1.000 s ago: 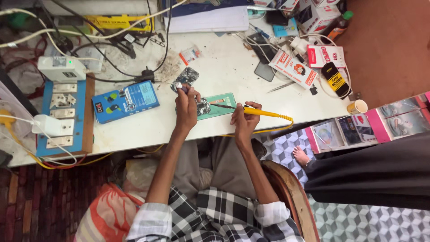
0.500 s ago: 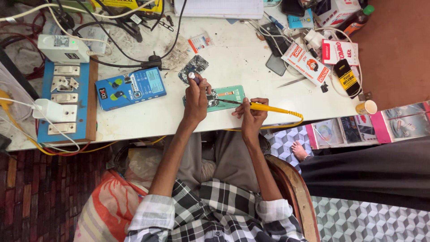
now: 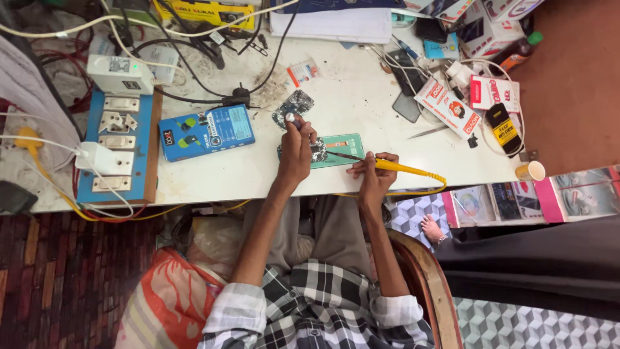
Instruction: The person solders a green circuit board using a soldering iron and solder wire. They repeatedly apply solder to various points on the board while holding it steady with their other hand.
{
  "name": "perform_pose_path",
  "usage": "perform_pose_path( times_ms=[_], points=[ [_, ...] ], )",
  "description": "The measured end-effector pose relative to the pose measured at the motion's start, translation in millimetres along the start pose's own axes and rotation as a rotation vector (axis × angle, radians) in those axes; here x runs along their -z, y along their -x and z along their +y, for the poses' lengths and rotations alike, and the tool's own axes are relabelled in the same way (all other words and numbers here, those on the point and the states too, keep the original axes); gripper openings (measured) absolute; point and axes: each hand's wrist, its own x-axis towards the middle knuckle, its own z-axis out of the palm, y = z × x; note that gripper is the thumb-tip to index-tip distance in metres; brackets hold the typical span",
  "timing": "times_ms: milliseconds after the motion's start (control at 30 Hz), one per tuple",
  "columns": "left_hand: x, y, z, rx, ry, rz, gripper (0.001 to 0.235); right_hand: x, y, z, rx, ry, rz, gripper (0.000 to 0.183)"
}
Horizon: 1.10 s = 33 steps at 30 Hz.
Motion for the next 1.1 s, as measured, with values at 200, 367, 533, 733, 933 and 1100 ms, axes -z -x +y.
perform_pose_path(
  times_ms=[200, 367, 533, 733, 933, 1100],
  points=[
    [0.5, -0.4, -3.1, 0.014, 0.021, -0.004, 0.018, 3.5, -0.9, 3.6, -0.004, -0.001, 0.011, 0.021],
    [-0.2, 0.9, -6.6, 0.039, 0.023, -0.010, 0.018, 3.9, 0.6, 3.5, -0.001, 0.010, 0.023, 0.020],
    [-1.4, -1.4, -5.0, 0.032, 0.012, -0.013, 0.018, 0.7, 1.8, 0.0, 0.006, 0.013, 0.008, 0.020],
    [-0.4, -1.6, -0.3, 0.016, -0.001, -0.031, 0.019, -2.8, 2.3, -7.4, 0.001, 0.052, -0.015, 0.019],
    [-0.6, -3.0, 3.1, 0.046, -0.029, -0.069, 0.022, -15.8, 4.9, -23.0, 0.060, 0.111, -0.031, 0.022],
    [0.2, -3.0, 2.9, -0.017, 0.020, -0.068, 0.022, -31.6, -4.9, -48.0, 0.116, 0.291, -0.068, 0.022]
  ],
)
